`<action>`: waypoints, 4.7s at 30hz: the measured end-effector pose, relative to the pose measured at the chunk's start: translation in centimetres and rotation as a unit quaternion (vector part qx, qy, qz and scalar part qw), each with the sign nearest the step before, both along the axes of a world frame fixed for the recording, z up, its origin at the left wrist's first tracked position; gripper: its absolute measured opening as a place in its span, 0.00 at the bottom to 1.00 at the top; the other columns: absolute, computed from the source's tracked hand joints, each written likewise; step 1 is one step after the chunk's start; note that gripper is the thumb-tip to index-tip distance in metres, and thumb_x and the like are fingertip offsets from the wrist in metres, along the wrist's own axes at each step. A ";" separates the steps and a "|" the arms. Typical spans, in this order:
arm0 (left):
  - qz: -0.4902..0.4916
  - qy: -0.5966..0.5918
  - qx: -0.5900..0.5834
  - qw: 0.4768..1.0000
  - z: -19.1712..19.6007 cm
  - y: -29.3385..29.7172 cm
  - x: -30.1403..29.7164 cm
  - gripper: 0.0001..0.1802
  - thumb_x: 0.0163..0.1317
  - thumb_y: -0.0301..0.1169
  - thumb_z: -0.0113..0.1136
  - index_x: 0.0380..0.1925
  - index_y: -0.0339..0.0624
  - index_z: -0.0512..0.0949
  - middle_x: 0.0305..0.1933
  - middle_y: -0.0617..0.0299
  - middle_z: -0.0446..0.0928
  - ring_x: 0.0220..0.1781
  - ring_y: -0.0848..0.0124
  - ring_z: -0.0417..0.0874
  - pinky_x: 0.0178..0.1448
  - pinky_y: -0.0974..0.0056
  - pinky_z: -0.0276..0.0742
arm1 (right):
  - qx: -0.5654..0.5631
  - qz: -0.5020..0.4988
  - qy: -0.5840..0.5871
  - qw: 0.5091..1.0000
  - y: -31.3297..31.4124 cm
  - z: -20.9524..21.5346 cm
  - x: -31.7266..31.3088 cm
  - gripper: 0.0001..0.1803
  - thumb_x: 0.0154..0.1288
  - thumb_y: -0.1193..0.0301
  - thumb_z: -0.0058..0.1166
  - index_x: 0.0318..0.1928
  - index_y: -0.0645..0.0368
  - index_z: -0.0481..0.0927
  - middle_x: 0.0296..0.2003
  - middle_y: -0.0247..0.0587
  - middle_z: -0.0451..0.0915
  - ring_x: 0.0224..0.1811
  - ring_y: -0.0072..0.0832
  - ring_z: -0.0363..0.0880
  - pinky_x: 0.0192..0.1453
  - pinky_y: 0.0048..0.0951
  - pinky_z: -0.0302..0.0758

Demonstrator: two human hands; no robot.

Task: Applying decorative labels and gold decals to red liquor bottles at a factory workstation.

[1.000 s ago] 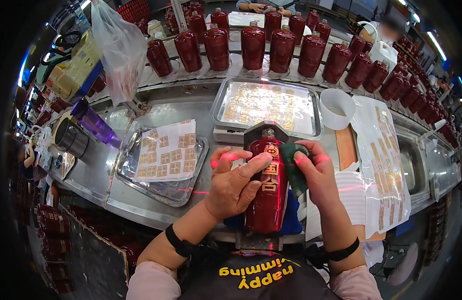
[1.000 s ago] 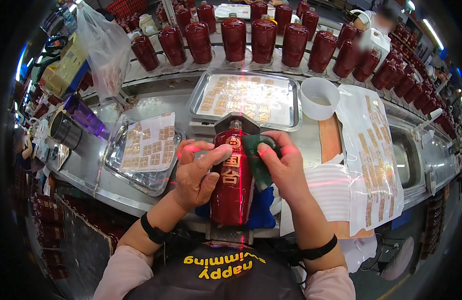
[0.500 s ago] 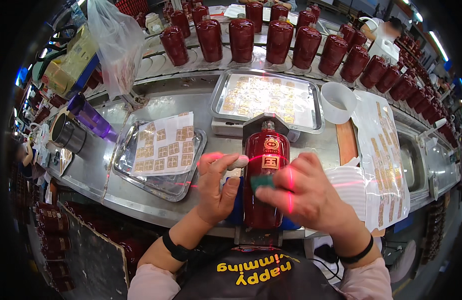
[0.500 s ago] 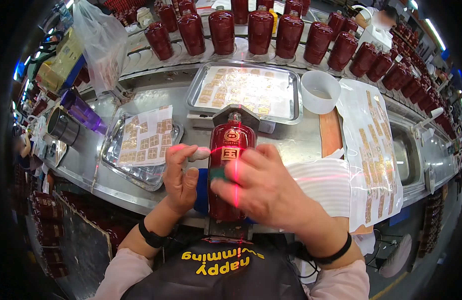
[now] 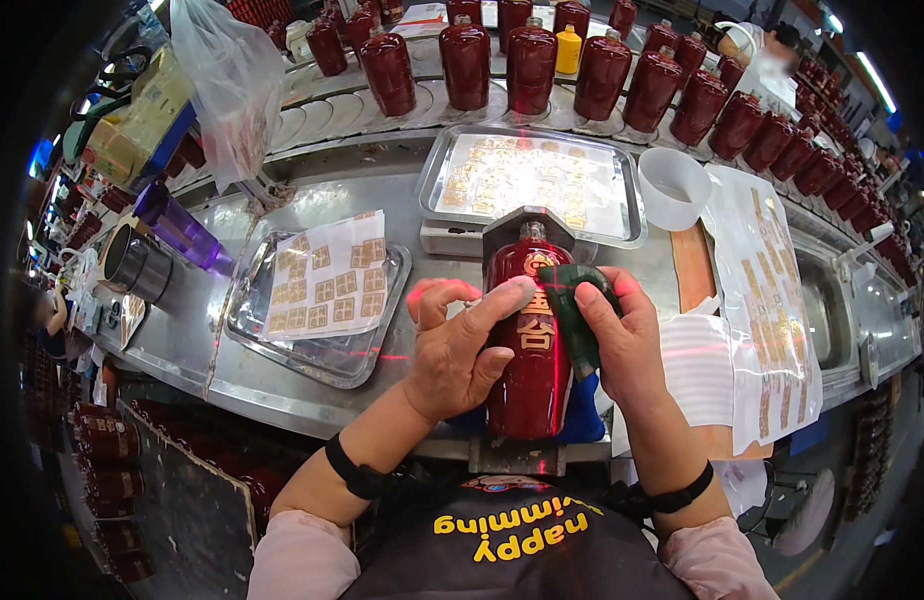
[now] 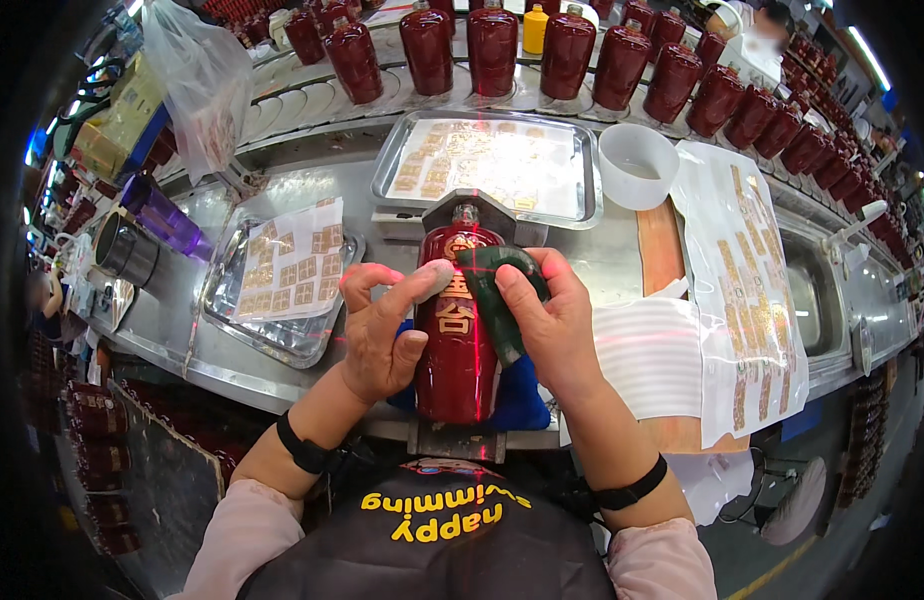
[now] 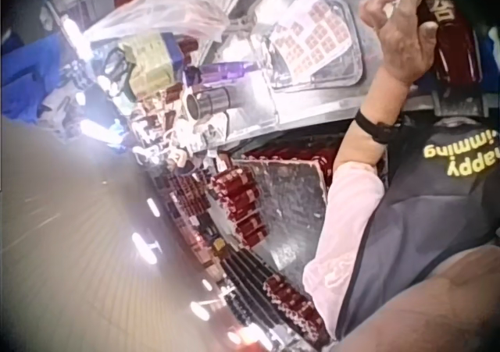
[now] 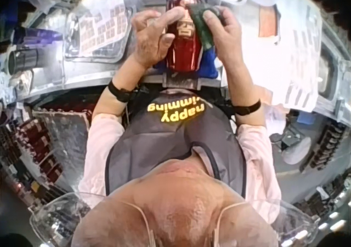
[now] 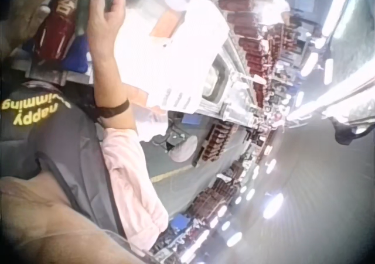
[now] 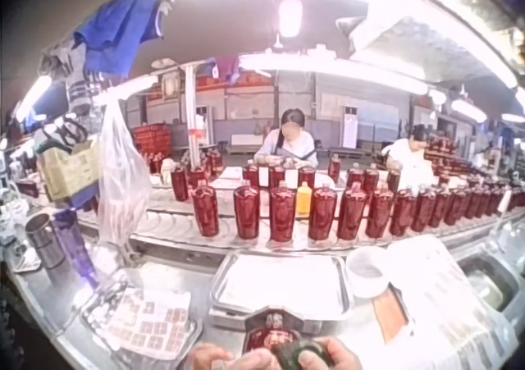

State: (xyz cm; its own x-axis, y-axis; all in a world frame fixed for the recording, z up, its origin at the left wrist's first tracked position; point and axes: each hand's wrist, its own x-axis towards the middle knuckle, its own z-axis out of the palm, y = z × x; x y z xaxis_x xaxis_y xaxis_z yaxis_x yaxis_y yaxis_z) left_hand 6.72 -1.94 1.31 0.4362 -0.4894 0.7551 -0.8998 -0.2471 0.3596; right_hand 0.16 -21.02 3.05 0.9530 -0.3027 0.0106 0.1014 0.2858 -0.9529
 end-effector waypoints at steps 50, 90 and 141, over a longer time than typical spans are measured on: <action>-0.080 -0.052 0.133 0.986 2.3 -0.4 3.5 0.32 0.70 0.59 0.38 0.63 0.55 0.74 0.52 0.70 0.81 0.61 0.63 0.66 0.71 0.51 0.45 | 0.100 0.015 0.031 0.994 -0.6 -2.3 -1.5 0.11 0.73 0.67 0.52 0.47 0.61 0.74 0.37 0.32 0.80 0.36 0.14 0.76 0.41 0.18 0.75; -0.019 0.168 0.034 0.985 -4.0 1.0 -5.0 0.62 0.51 0.54 0.70 0.73 0.31 0.44 0.68 0.43 0.63 0.67 0.52 0.69 0.69 0.54 0.64 | -0.096 -0.477 0.327 0.810 -33.8 -9.9 -29.9 0.24 0.55 0.51 0.68 0.33 0.62 0.80 0.28 0.36 0.79 0.27 0.31 0.75 0.26 0.40 0.68; -0.019 0.166 0.045 0.985 -4.0 1.1 -5.3 0.54 0.55 0.41 0.69 0.73 0.32 0.46 0.69 0.41 0.62 0.69 0.48 0.66 0.73 0.51 0.59 | -0.735 0.100 0.371 0.558 -35.3 -2.4 -6.6 0.22 0.64 0.75 0.49 0.55 0.39 0.82 0.55 0.43 0.74 0.56 0.45 0.74 0.63 0.40 0.71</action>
